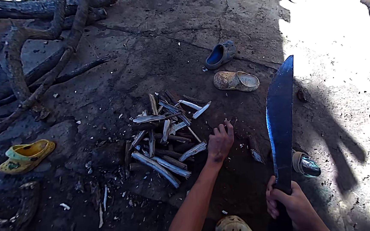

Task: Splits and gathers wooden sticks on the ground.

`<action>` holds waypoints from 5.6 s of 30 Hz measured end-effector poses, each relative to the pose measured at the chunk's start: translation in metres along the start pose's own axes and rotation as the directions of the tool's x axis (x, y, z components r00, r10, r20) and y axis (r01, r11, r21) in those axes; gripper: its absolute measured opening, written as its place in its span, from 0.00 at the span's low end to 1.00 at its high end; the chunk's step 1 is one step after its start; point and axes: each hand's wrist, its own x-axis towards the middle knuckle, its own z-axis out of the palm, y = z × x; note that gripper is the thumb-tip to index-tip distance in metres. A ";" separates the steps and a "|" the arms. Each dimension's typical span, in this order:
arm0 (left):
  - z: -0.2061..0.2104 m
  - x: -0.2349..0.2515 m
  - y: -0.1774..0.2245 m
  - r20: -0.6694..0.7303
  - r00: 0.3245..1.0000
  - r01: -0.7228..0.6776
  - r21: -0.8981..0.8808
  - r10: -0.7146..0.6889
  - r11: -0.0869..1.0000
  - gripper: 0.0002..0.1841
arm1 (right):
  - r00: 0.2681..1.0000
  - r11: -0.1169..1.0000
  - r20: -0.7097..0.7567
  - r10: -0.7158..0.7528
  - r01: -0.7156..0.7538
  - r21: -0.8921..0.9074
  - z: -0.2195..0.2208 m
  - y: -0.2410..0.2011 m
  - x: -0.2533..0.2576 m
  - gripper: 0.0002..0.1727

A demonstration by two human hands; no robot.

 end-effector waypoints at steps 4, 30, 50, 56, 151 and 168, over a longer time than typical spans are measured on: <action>-0.047 -0.010 -0.007 -0.136 0.977 0.134 -0.202 -0.163 0.970 0.25 | 1.000 1.000 -0.005 0.000 0.000 0.017 -0.001 0.001 0.001 0.06; -0.039 -0.019 0.089 0.675 0.733 0.515 -0.465 -0.088 0.720 0.19 | 0.984 0.984 0.008 -0.179 0.179 0.002 -0.012 -0.005 -0.015 0.06; -0.055 -0.081 0.010 0.248 0.826 0.146 -0.961 -0.506 -0.233 0.06 | 0.998 0.999 0.037 -0.042 0.041 0.020 -0.009 0.006 -0.006 0.06; -0.049 -0.073 0.001 0.274 0.724 0.168 -0.960 -0.633 -0.224 0.20 | 0.998 0.999 0.055 -0.022 0.020 0.037 -0.007 0.009 -0.004 0.05; -0.101 -0.072 -0.016 -0.172 0.974 -0.061 -0.823 -0.146 0.565 0.30 | 0.831 0.611 -0.013 -0.556 0.398 -0.685 0.011 0.030 -0.001 0.08; -0.133 -0.156 -0.070 0.130 0.639 0.189 -0.982 -0.758 -0.009 0.09 | 0.986 0.560 -0.158 -0.058 -0.098 -0.823 0.005 0.021 0.028 0.08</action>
